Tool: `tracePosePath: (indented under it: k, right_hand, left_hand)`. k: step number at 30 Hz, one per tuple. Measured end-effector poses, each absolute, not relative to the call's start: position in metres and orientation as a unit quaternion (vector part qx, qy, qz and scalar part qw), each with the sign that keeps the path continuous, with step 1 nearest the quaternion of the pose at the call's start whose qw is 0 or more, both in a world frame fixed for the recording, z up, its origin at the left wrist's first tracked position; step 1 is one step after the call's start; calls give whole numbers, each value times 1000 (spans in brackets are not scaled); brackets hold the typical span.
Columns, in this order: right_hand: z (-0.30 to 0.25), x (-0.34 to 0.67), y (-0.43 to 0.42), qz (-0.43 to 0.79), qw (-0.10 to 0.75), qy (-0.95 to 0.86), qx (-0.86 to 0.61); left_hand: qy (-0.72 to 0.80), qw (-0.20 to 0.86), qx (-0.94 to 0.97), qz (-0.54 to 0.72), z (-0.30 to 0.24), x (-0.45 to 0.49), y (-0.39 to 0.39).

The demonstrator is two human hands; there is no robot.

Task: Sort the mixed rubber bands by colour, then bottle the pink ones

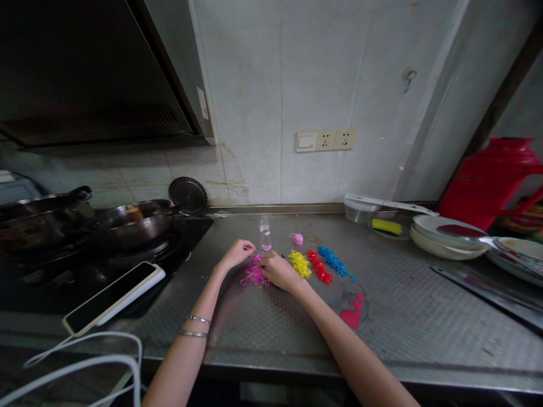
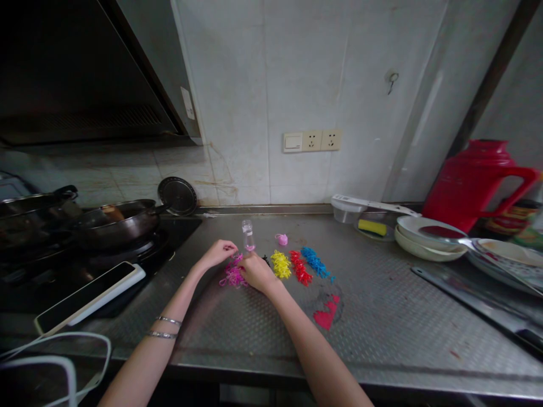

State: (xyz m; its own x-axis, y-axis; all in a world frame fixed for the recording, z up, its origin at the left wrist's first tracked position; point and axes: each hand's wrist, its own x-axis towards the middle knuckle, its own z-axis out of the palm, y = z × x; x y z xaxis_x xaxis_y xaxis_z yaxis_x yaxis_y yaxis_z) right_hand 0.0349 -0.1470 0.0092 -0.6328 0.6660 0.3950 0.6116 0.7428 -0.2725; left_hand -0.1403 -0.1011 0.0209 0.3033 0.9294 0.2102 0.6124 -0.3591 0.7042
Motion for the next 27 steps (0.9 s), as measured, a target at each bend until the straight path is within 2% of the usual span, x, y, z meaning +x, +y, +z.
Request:
tracePosePath:
  k: [11, 21, 27]
  right_hand:
    - [11, 39, -140, 116, 345, -876, -316]
    - [8, 42, -136, 151, 334, -867, -337]
    - [14, 44, -135, 160, 381, -838, -355]
  left_hand:
    - [511, 244, 743, 357, 16, -139, -96]
    - [512, 249, 727, 384, 12, -142, -93]
    - [520, 251, 718, 388, 10, -142, -93]
